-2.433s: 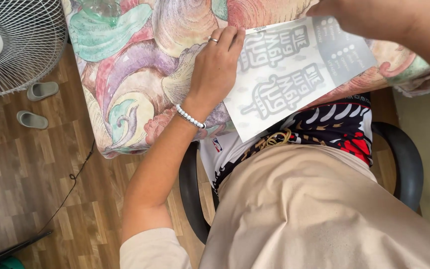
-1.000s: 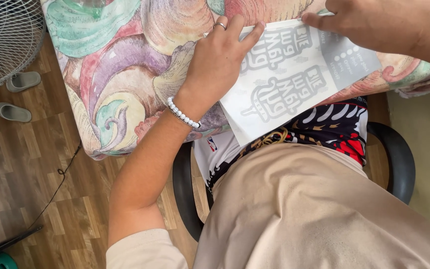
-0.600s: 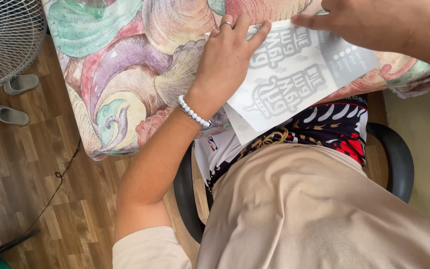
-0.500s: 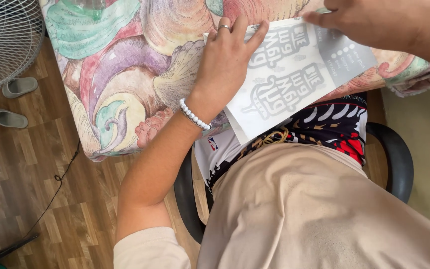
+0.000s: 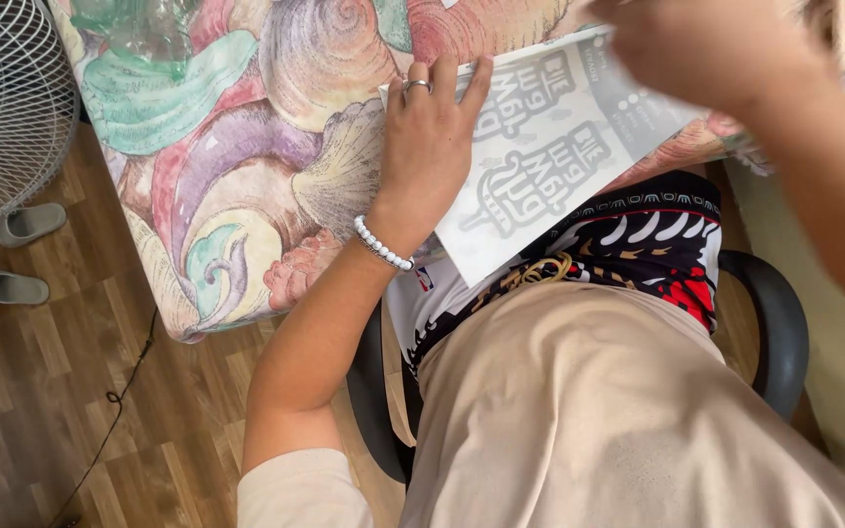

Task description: Peeling the backing or excess material from large printed sticker sheets

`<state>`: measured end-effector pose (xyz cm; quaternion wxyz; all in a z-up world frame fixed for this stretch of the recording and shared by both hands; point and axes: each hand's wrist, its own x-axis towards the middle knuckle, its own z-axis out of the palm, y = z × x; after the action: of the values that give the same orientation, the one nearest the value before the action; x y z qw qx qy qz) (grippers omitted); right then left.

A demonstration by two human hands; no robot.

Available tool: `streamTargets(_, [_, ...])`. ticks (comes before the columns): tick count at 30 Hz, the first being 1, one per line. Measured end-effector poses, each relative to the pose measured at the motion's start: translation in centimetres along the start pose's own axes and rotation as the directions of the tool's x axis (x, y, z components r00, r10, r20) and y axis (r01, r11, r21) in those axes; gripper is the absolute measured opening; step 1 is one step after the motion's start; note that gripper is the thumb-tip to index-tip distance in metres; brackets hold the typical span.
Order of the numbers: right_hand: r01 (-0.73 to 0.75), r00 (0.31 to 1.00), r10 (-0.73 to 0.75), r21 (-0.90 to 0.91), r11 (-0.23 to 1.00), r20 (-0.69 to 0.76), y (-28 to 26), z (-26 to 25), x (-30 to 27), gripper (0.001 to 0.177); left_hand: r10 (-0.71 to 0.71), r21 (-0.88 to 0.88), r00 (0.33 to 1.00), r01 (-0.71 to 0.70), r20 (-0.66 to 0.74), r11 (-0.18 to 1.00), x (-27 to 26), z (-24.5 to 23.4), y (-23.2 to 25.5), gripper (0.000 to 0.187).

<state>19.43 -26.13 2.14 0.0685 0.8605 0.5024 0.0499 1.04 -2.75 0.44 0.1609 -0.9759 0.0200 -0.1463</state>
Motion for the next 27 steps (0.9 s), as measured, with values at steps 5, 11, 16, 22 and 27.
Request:
streamTargets(5, [0.243, 0.885, -0.239, -0.04, 0.969, -0.4, -7.5, 0.8, 2.9, 0.013, -0.071, -0.323, 0.997, 0.072, 0.015, 0.944, -0.6, 0.7, -1.8, 0.046])
streamTargets(11, [0.076, 0.959, -0.09, -0.061, 0.995, -0.27, -1.0, 3.2, -1.4, 0.016, -0.032, -0.393, 0.999, 0.018, -0.029, 0.919, -1.7, 0.4, -3.0, 0.047])
streamTargets(16, [0.002, 0.928, -0.086, -0.226, 0.974, -0.362, -0.7, 4.3, -1.3, 0.011, 0.011, -0.236, 1.0, -0.015, -0.02, 0.972, -1.3, 0.0, -2.2, 0.054])
streamTargets(22, [0.167, 0.903, -0.158, -0.012, 0.986, -0.4, -10.5, 2.4, 5.4, 0.02, -0.006, -0.228, 0.997, -0.012, -0.077, 0.974, -1.8, 0.3, -2.0, 0.053])
streamTargets(27, [0.197, 0.929, -0.157, 0.088, 0.976, -0.335, -8.9, 2.3, 5.0, 0.017, -0.002, -0.29, 0.998, -0.017, -0.064, 0.957, -1.9, 0.7, -2.5, 0.049])
